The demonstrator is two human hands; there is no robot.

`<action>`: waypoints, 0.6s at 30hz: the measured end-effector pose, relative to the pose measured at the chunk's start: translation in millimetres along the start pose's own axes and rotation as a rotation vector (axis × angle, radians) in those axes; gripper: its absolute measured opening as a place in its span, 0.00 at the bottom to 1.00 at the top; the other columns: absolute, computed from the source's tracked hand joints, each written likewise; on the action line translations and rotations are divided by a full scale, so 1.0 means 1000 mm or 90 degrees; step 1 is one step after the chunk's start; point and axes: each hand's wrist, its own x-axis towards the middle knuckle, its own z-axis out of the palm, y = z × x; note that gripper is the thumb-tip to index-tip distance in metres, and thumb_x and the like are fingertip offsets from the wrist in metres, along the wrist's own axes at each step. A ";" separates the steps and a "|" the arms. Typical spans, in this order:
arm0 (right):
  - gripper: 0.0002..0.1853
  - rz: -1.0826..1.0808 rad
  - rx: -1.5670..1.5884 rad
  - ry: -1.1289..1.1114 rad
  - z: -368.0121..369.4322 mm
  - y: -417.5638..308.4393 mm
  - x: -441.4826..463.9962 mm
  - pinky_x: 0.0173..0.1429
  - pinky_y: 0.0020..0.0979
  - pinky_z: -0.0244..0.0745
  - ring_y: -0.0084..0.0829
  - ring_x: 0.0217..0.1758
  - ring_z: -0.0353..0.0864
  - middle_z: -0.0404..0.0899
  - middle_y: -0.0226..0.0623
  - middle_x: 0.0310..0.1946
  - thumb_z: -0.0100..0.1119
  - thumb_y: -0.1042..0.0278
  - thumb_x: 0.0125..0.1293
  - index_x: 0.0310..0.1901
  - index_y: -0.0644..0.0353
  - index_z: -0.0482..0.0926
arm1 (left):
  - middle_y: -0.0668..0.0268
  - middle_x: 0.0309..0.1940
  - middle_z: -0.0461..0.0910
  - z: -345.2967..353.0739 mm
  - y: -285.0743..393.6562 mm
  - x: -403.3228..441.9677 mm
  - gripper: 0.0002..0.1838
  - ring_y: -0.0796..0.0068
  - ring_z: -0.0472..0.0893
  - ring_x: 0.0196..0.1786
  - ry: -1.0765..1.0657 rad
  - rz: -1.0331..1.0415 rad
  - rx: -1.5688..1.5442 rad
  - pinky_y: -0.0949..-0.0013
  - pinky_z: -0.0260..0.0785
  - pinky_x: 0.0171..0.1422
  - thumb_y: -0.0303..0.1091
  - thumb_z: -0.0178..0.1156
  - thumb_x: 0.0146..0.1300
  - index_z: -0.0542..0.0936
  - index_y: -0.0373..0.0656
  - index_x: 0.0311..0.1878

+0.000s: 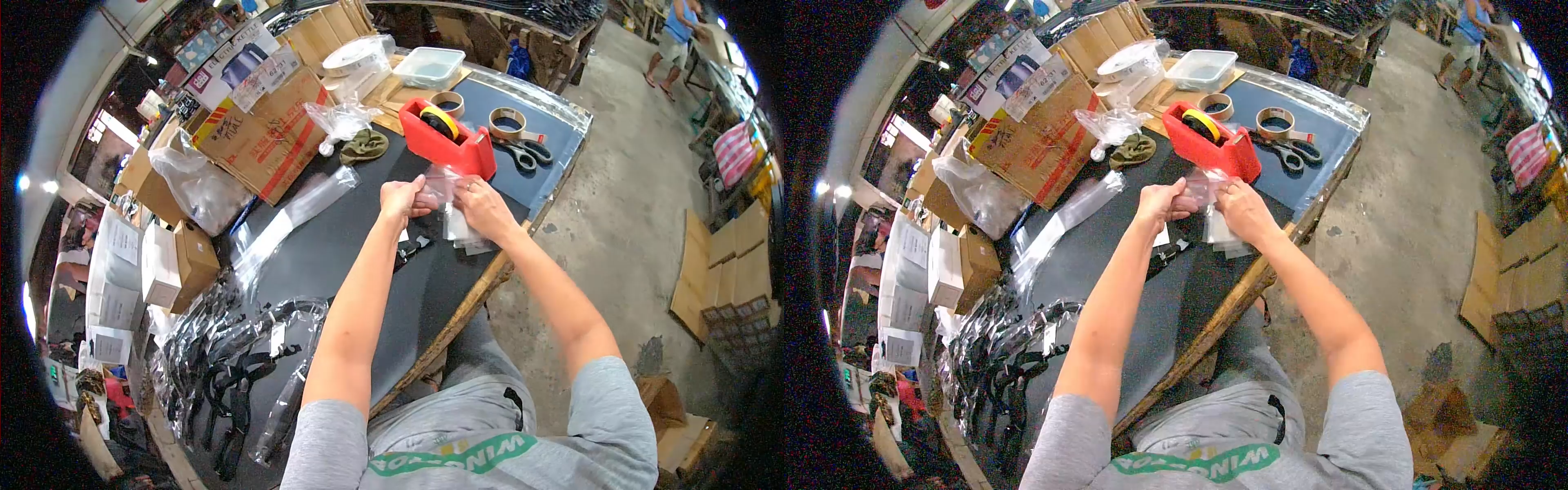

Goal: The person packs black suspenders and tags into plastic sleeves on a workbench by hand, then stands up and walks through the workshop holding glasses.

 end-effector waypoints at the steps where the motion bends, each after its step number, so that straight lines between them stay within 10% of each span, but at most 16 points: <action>1: 0.08 -0.013 0.003 0.012 -0.001 0.001 0.000 0.56 0.34 0.69 0.39 0.48 0.75 0.79 0.43 0.37 0.59 0.74 0.52 0.34 0.66 0.79 | 0.58 0.28 0.82 0.002 -0.002 0.000 0.18 0.68 0.82 0.27 -0.007 -0.010 -0.039 0.68 0.77 0.29 0.43 0.55 0.65 0.79 0.33 0.35; 18: 0.09 0.024 0.112 -0.055 -0.010 0.007 -0.008 0.57 0.37 0.68 0.40 0.51 0.74 0.79 0.41 0.43 0.63 0.68 0.53 0.36 0.59 0.83 | 0.66 0.24 0.78 0.001 -0.009 0.004 0.13 0.75 0.79 0.25 0.039 0.096 -0.017 0.69 0.77 0.26 0.40 0.61 0.62 0.79 0.38 0.32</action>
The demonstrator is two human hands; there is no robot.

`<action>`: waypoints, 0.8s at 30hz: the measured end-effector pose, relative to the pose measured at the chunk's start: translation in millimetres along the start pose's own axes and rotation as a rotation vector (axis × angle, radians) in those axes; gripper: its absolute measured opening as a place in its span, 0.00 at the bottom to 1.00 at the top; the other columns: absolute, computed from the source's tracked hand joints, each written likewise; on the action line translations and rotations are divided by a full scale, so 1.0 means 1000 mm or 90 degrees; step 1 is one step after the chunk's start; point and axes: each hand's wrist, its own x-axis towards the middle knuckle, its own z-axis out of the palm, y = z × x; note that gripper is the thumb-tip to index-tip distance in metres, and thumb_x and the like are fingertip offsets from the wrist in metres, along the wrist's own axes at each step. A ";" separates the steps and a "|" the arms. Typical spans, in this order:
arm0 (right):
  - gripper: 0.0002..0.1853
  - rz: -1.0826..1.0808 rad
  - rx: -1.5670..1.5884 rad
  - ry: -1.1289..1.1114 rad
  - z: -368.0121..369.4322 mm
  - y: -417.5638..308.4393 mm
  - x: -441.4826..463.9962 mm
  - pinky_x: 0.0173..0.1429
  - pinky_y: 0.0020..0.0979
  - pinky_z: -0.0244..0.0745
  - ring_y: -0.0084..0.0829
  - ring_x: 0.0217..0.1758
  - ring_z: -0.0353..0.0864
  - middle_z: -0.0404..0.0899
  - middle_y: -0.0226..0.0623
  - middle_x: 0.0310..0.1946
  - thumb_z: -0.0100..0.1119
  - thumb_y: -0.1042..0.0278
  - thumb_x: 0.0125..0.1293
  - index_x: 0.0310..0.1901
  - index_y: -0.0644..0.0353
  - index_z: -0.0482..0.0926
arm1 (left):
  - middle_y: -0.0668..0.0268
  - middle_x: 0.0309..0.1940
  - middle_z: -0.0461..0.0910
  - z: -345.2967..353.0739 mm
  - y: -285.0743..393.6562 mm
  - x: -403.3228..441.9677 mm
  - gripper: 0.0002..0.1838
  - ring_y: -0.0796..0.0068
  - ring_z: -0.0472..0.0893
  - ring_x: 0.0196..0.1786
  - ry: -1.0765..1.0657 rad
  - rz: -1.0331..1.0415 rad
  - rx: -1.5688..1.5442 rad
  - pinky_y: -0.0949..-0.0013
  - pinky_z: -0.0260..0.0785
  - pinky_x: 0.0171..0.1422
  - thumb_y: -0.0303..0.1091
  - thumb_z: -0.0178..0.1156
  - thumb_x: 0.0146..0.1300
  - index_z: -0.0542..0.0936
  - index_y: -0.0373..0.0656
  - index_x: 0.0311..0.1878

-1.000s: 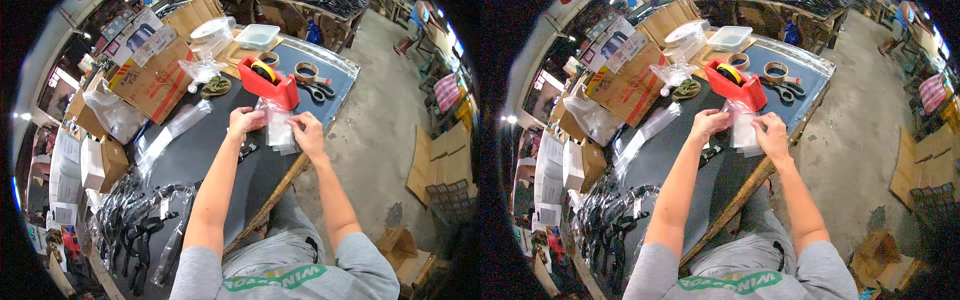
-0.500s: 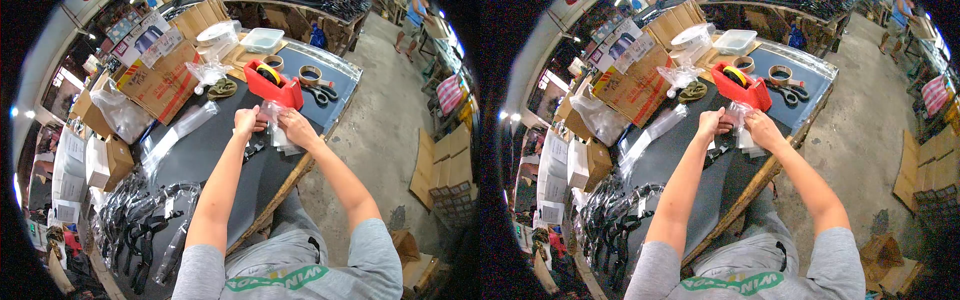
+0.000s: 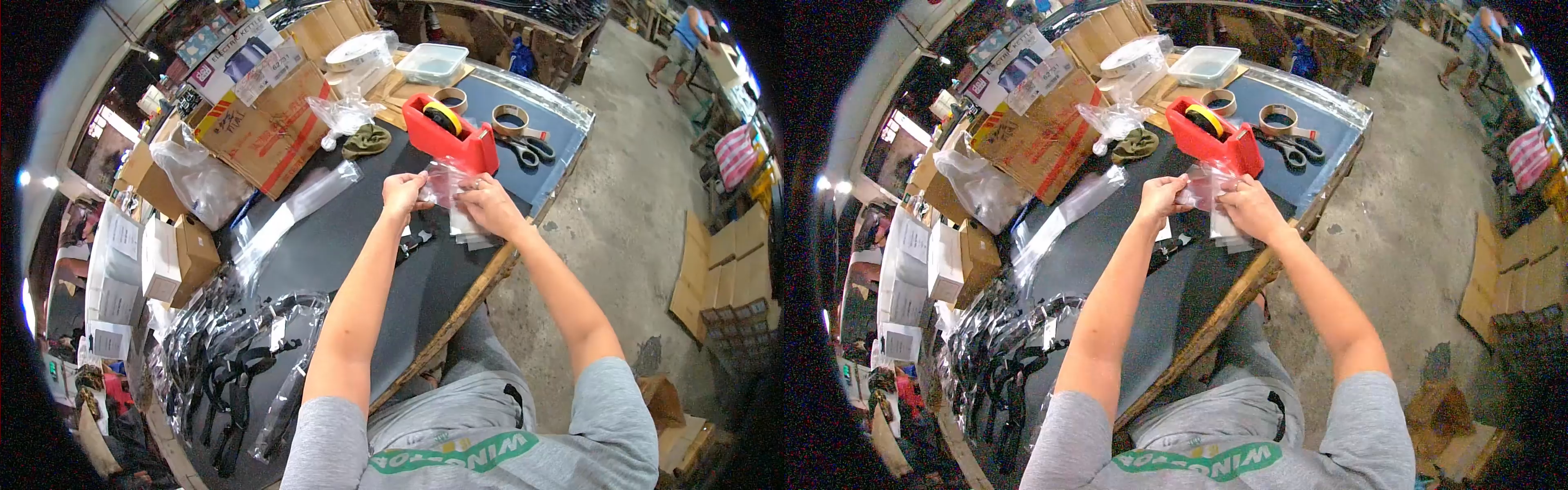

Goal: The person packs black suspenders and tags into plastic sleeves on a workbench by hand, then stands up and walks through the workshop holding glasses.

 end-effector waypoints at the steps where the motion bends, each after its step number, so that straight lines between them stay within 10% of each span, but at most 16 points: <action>1: 0.08 0.008 0.032 0.006 -0.001 -0.001 0.001 0.57 0.37 0.68 0.40 0.50 0.74 0.80 0.41 0.42 0.63 0.68 0.54 0.35 0.58 0.84 | 0.67 0.24 0.77 0.000 0.001 -0.003 0.12 0.75 0.78 0.25 0.001 -0.001 -0.004 0.70 0.78 0.26 0.38 0.61 0.62 0.78 0.37 0.32; 10: 0.06 0.075 0.071 -0.071 -0.019 -0.006 0.010 0.49 0.33 0.72 0.38 0.43 0.77 0.81 0.40 0.38 0.63 0.73 0.54 0.33 0.62 0.83 | 0.68 0.18 0.77 -0.003 0.010 -0.009 0.15 0.83 0.71 0.16 0.150 0.077 0.205 0.78 0.63 0.20 0.39 0.73 0.48 0.81 0.38 0.24; 17: 0.05 -0.023 0.071 0.027 0.001 -0.011 0.012 0.51 0.35 0.73 0.42 0.44 0.78 0.81 0.45 0.37 0.60 0.75 0.54 0.33 0.66 0.81 | 0.70 0.17 0.75 -0.003 0.006 0.006 0.14 0.84 0.69 0.16 0.055 0.050 0.151 0.78 0.59 0.19 0.40 0.64 0.59 0.81 0.38 0.26; 24: 0.18 -0.109 -0.064 -0.071 0.006 -0.005 0.027 0.59 0.38 0.69 0.44 0.54 0.73 0.75 0.45 0.47 0.54 0.66 0.63 0.54 0.61 0.73 | 0.75 0.16 0.67 0.012 0.011 0.006 0.20 0.84 0.67 0.15 -0.006 0.021 0.080 0.79 0.54 0.16 0.50 0.53 0.66 0.72 0.44 0.25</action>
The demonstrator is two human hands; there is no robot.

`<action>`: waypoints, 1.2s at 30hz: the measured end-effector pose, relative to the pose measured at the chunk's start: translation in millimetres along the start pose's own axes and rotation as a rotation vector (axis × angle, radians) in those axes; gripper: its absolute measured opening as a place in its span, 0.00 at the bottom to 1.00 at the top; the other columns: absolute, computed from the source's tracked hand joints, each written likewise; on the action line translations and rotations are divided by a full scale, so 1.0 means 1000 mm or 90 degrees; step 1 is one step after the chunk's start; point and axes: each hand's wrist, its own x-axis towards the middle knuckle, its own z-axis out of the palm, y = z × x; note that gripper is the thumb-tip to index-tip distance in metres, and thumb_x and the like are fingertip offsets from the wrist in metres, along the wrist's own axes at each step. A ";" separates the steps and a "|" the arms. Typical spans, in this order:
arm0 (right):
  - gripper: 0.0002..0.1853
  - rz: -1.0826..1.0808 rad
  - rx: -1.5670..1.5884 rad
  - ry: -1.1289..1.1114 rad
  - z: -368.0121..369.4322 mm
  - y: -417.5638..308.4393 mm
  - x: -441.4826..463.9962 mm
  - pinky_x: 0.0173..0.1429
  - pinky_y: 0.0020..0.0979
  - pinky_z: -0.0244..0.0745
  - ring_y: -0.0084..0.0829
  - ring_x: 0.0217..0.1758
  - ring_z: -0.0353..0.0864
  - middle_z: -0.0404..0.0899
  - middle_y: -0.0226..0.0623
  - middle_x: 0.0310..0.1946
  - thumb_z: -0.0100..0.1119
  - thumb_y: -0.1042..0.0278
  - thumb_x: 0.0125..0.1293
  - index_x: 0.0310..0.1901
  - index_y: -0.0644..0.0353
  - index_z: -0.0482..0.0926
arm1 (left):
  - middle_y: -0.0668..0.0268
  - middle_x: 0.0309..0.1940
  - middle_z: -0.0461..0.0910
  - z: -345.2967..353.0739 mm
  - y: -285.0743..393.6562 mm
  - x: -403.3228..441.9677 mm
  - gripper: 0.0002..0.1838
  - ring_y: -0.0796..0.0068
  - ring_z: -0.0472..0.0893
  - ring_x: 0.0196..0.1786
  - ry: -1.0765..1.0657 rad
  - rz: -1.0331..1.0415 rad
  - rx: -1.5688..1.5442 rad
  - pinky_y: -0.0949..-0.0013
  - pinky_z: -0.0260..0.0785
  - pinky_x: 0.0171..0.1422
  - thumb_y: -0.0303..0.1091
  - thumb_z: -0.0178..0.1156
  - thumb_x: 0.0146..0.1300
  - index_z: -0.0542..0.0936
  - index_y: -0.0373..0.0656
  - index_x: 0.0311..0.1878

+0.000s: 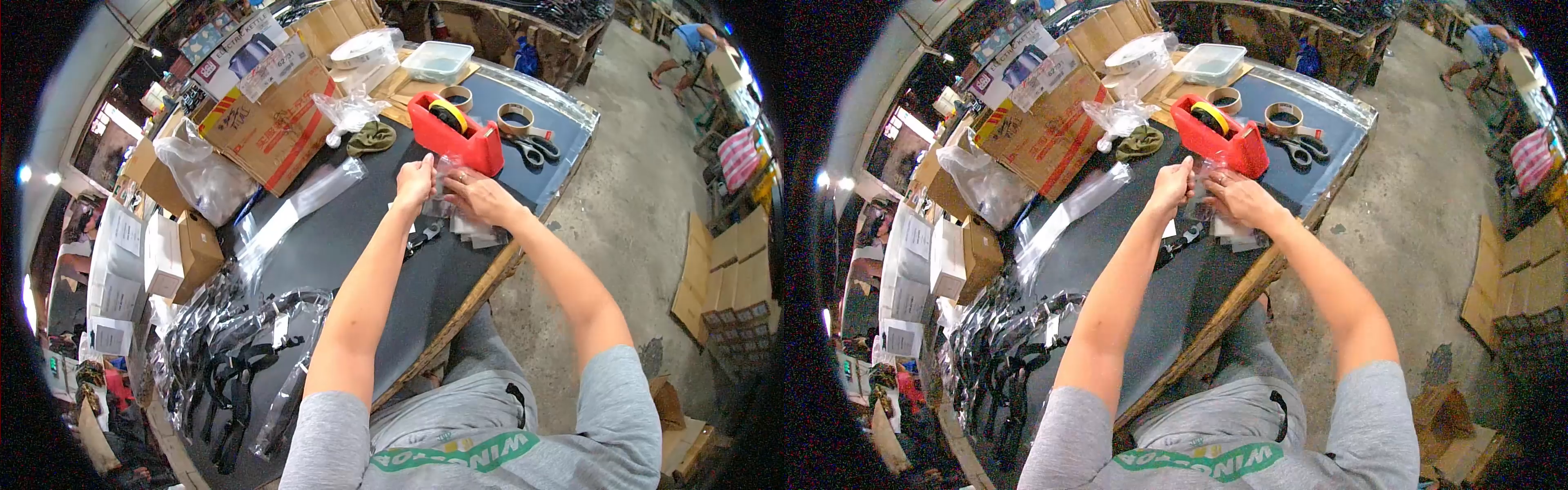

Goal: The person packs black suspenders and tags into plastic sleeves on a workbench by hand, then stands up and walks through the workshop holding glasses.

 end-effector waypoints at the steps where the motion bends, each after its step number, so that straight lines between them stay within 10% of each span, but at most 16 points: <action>1: 0.20 -0.032 -0.001 -0.034 -0.001 0.002 0.000 0.61 0.39 0.67 0.43 0.57 0.71 0.74 0.45 0.49 0.52 0.63 0.65 0.56 0.60 0.71 | 0.74 0.16 0.68 0.002 0.002 -0.001 0.20 0.84 0.67 0.15 -0.011 -0.006 -0.018 0.79 0.54 0.16 0.50 0.55 0.66 0.72 0.44 0.25; 26: 0.26 -0.033 -0.073 -0.149 0.015 0.018 -0.001 0.72 0.41 0.52 0.43 0.66 0.63 0.67 0.45 0.61 0.43 0.52 0.69 0.64 0.55 0.65 | 0.73 0.22 0.76 -0.033 0.044 -0.050 0.14 0.83 0.77 0.25 -0.165 -0.117 -0.103 0.78 0.70 0.29 0.46 0.63 0.61 0.78 0.44 0.30; 36: 0.25 0.074 0.176 -0.196 -0.001 0.007 0.012 0.74 0.38 0.46 0.42 0.72 0.53 0.61 0.47 0.66 0.48 0.55 0.68 0.61 0.61 0.69 | 0.61 0.35 0.82 -0.105 0.044 -0.179 0.12 0.71 0.83 0.39 -0.054 0.085 -0.130 0.71 0.76 0.44 0.36 0.61 0.63 0.80 0.35 0.41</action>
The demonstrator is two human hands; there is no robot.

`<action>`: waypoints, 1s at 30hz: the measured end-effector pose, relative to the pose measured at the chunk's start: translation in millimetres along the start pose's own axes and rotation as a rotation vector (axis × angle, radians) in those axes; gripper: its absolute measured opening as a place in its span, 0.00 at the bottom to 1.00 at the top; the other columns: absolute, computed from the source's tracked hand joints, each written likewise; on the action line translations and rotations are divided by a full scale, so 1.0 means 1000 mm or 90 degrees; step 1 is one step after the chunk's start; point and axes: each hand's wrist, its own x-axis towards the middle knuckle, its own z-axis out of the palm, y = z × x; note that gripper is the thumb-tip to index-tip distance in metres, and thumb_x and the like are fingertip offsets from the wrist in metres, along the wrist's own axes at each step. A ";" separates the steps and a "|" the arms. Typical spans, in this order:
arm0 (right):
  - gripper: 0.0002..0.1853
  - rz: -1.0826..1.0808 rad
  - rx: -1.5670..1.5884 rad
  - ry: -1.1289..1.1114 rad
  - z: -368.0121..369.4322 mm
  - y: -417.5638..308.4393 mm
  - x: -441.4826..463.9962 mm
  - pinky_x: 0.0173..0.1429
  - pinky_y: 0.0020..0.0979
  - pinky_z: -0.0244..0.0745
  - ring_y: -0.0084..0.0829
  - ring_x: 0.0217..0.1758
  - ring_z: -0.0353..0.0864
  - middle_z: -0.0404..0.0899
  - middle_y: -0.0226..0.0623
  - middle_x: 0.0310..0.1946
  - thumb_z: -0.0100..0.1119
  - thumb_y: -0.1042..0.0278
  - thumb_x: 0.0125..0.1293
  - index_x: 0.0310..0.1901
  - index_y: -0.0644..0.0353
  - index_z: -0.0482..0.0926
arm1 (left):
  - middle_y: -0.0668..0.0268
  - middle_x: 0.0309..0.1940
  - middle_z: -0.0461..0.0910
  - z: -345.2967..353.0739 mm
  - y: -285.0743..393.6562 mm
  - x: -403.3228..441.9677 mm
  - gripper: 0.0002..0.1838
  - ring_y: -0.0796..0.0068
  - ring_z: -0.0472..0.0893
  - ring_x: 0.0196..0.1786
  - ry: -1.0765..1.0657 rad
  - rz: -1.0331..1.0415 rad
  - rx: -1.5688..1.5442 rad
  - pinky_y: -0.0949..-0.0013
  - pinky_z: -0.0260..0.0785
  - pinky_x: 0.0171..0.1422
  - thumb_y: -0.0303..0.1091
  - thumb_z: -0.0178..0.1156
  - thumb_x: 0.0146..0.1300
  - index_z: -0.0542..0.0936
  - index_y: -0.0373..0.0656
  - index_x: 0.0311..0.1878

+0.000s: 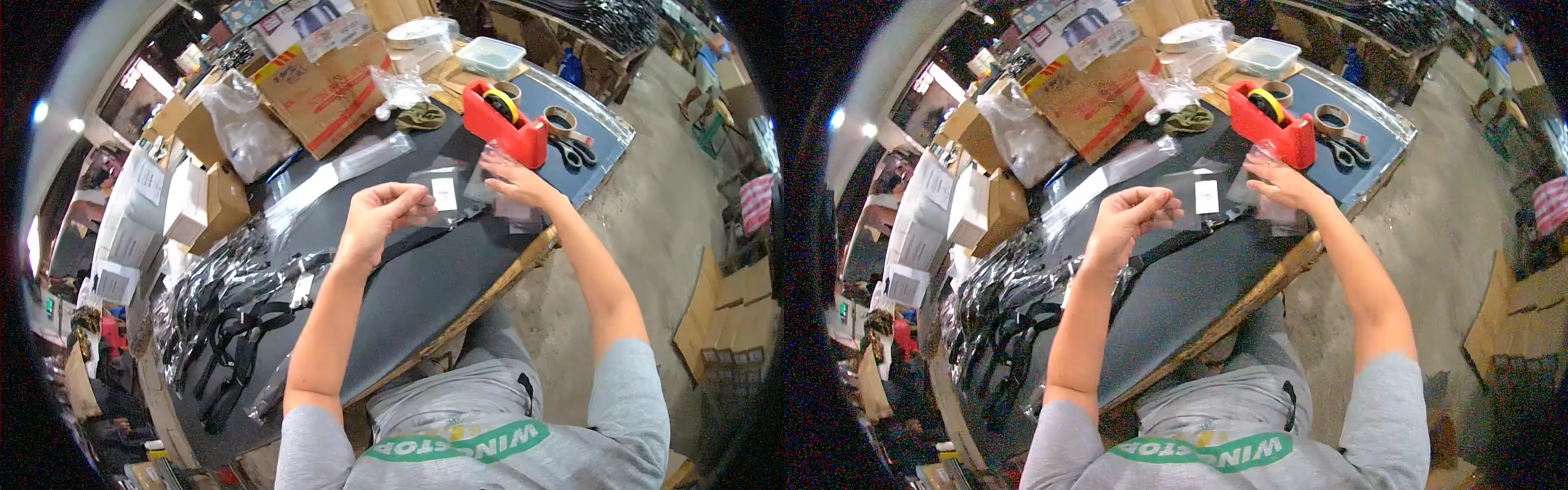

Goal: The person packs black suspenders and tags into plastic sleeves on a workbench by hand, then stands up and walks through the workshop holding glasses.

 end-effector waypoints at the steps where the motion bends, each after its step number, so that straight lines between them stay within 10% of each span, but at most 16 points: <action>1: 0.26 -0.032 -0.048 0.057 -0.001 -0.008 -0.005 0.68 0.36 0.60 0.45 0.63 0.68 0.68 0.47 0.61 0.47 0.51 0.69 0.59 0.63 0.71 | 0.61 0.35 0.82 -0.005 -0.004 -0.008 0.11 0.72 0.83 0.39 0.049 0.006 -0.021 0.71 0.76 0.44 0.35 0.62 0.61 0.80 0.36 0.39; 4: 0.23 0.192 0.095 -0.048 -0.022 -0.085 -0.007 0.55 0.32 0.72 0.38 0.47 0.79 0.79 0.42 0.49 0.49 0.52 0.69 0.53 0.66 0.75 | 0.61 0.35 0.83 -0.014 -0.025 -0.023 0.10 0.73 0.83 0.39 0.130 0.058 -0.084 0.72 0.76 0.44 0.35 0.64 0.60 0.81 0.37 0.38; 5: 0.22 0.134 0.441 0.111 0.008 -0.085 -0.012 0.44 0.26 0.74 0.28 0.34 0.79 0.83 0.34 0.36 0.50 0.53 0.69 0.46 0.68 0.79 | 0.62 0.34 0.83 -0.012 -0.028 -0.028 0.10 0.74 0.82 0.37 0.148 0.057 -0.115 0.72 0.76 0.43 0.35 0.65 0.59 0.81 0.37 0.37; 8: 0.20 0.192 0.777 0.059 0.018 -0.165 -0.024 0.41 0.23 0.72 0.21 0.34 0.78 0.82 0.31 0.32 0.52 0.54 0.69 0.42 0.66 0.80 | 0.62 0.32 0.82 -0.008 -0.043 -0.034 0.10 0.75 0.82 0.36 0.166 0.083 -0.170 0.73 0.76 0.42 0.33 0.65 0.59 0.81 0.35 0.37; 19: 0.12 0.194 0.534 0.193 0.103 -0.196 -0.035 0.23 0.20 0.56 0.12 0.20 0.61 0.69 0.22 0.15 0.54 0.66 0.68 0.27 0.62 0.76 | 0.65 0.35 0.81 -0.011 -0.089 -0.079 0.13 0.78 0.81 0.36 0.142 -0.038 -0.254 0.75 0.75 0.44 0.39 0.59 0.64 0.79 0.37 0.41; 30: 0.12 0.203 0.658 0.244 0.124 -0.201 -0.052 0.24 0.19 0.61 0.12 0.21 0.67 0.73 0.24 0.18 0.54 0.67 0.67 0.27 0.63 0.78 | 0.63 0.38 0.82 -0.002 -0.120 -0.087 0.11 0.76 0.81 0.41 0.166 -0.092 -0.317 0.70 0.75 0.51 0.33 0.60 0.63 0.80 0.36 0.43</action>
